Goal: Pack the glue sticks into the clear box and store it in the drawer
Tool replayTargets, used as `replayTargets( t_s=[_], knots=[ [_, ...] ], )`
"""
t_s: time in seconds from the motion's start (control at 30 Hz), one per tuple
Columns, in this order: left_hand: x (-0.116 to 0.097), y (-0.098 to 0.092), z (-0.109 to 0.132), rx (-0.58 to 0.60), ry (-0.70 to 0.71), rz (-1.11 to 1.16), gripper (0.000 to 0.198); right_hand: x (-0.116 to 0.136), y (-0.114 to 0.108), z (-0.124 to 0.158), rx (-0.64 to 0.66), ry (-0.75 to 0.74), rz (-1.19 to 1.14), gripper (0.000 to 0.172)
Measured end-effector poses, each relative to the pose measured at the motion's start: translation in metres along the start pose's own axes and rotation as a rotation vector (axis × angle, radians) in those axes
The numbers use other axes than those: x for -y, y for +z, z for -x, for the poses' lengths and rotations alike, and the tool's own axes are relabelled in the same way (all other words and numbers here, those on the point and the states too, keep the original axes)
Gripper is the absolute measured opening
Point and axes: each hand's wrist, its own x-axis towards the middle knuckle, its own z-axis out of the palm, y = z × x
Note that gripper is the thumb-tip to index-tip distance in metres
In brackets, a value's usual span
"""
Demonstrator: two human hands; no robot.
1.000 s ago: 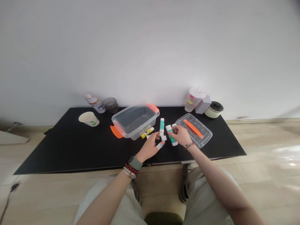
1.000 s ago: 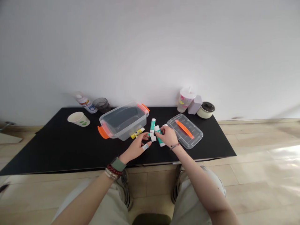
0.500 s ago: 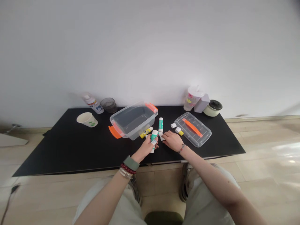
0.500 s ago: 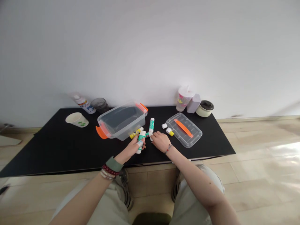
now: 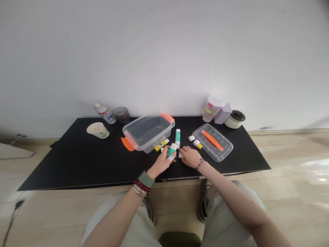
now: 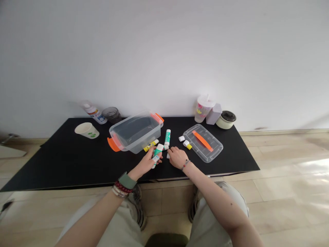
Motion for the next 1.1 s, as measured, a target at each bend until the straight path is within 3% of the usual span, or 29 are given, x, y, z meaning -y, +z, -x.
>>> replayTargets(
  t_s=[0.13,0.2,0.33,0.43,0.5,0.9,1.1],
  knots=[
    [0.001,0.000,0.000,0.016,0.006,-0.028,0.042,-0.005,-0.002,0.004,0.014,0.075,-0.091,0.022],
    [0.002,0.000,0.001,0.029,0.021,-0.032,0.045,-0.013,-0.006,0.003,-0.043,0.170,-0.272,0.018],
    [0.004,0.003,0.001,0.055,0.050,-0.003,0.047,-0.031,-0.016,-0.002,-0.208,0.369,-1.028,0.022],
    [0.004,0.006,0.002,0.078,0.059,0.005,0.049,-0.032,-0.021,-0.004,-0.231,0.368,-1.519,0.037],
    [0.003,0.007,0.003,0.098,0.066,-0.004,0.050,-0.028,-0.022,-0.004,-0.208,0.319,-1.650,0.047],
    [-0.006,-0.001,0.016,0.186,0.120,-0.268,0.044,-0.024,-0.028,0.005,-0.146,0.034,-1.431,0.047],
    [-0.017,-0.006,0.022,0.253,0.187,-0.458,0.040,-0.028,-0.035,0.018,-0.064,-0.101,-1.184,0.044]
  ],
)
